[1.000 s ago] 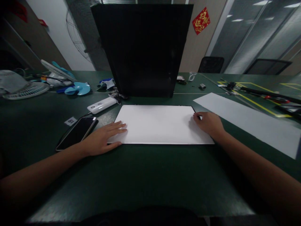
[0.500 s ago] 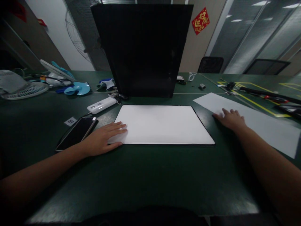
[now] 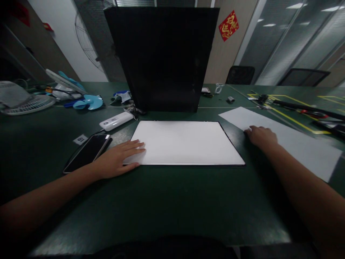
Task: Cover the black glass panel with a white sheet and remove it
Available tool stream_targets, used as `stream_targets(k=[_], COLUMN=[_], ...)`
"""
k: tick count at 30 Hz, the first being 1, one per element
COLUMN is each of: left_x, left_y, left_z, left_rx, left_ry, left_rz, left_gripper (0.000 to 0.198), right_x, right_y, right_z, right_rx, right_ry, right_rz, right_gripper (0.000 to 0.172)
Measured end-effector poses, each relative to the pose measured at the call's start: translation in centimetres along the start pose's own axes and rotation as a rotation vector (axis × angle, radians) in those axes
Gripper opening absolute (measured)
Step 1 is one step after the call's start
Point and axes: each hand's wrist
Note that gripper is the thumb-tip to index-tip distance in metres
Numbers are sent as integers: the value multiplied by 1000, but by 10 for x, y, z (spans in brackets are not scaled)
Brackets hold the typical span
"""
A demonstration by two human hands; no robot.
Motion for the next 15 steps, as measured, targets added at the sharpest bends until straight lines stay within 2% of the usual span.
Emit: stream_targets(k=[8, 15], left_x=[0, 0], left_y=[0, 1], left_z=[0, 0], left_rx=[-7, 26], left_ry=[9, 30], left_rz=[1, 1], left_gripper=[58, 59], right_x=[-13, -18], right_y=[21, 22], right_z=[12, 16], right_rx=[6, 57], right_ry=[2, -68], right_rz=[-15, 11], right_gripper=[55, 54])
Point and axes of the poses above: each hand's wrist, its own x-axis towards the middle knuckle, its own z-axis out of the back of the hand, y = z × x, and after that the axes turned 2 degrees about y, right-handed
